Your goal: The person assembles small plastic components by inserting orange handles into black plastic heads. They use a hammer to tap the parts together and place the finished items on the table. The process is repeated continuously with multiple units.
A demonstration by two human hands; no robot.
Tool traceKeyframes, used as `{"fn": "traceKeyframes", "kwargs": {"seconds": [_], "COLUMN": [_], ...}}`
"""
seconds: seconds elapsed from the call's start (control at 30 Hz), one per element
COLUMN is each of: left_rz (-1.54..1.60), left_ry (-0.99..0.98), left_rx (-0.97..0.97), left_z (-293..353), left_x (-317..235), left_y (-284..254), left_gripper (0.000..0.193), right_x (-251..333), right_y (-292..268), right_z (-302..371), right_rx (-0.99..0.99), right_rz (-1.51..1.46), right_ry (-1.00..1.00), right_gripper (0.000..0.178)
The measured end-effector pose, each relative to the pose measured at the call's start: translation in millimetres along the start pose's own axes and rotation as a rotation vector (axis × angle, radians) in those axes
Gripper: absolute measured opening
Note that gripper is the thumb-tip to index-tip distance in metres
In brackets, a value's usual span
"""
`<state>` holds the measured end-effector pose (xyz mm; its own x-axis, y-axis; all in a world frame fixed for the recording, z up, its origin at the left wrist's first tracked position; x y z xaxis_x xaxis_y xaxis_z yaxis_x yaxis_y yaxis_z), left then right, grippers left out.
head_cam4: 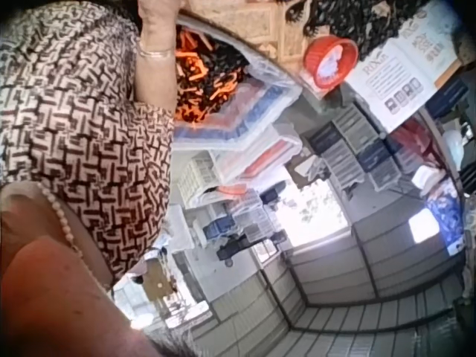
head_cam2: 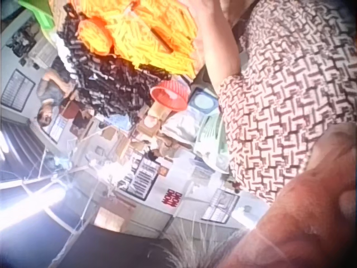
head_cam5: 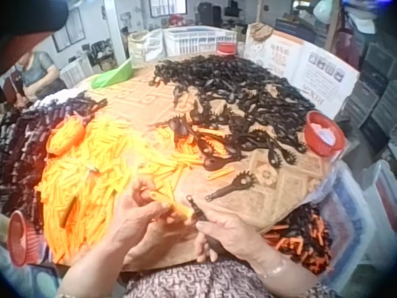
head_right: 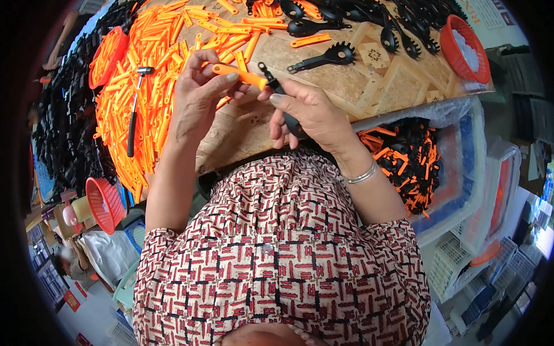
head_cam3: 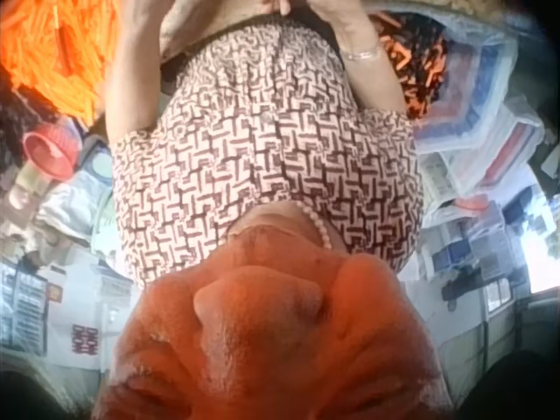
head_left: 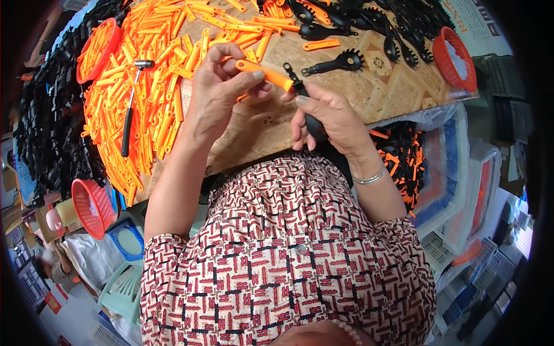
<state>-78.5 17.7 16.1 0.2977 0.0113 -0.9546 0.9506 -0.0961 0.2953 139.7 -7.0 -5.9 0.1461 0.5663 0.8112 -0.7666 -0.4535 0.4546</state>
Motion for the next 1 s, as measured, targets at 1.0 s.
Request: {"fn": "traceKeyframes", "kwargs": {"seconds": [1.0], "left_rz": [-1.031], "left_ry": [0.490], "left_rx": [0.465], "left_z": [50.7], "left_x": [-49.6], "left_y": [-2.8], "left_gripper": [0.026], "right_x": [-4.2], "right_y": [13.7], "right_z": [-0.4], "right_rx": [0.332], "right_rz": [0.155], "right_ry": [0.254], "right_gripper": [0.029]}}
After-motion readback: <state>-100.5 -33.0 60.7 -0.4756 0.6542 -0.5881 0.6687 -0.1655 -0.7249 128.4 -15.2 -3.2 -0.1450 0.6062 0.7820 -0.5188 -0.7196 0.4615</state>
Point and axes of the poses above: each hand's wrist, its own z-axis away from the middle knuckle, its own y-axis out of the palm, x = y × z, the point moved 2 cm from there along -z, towards the middle knuckle, and after that the axes turned 7 degrees about y, right-handed, at the moved point
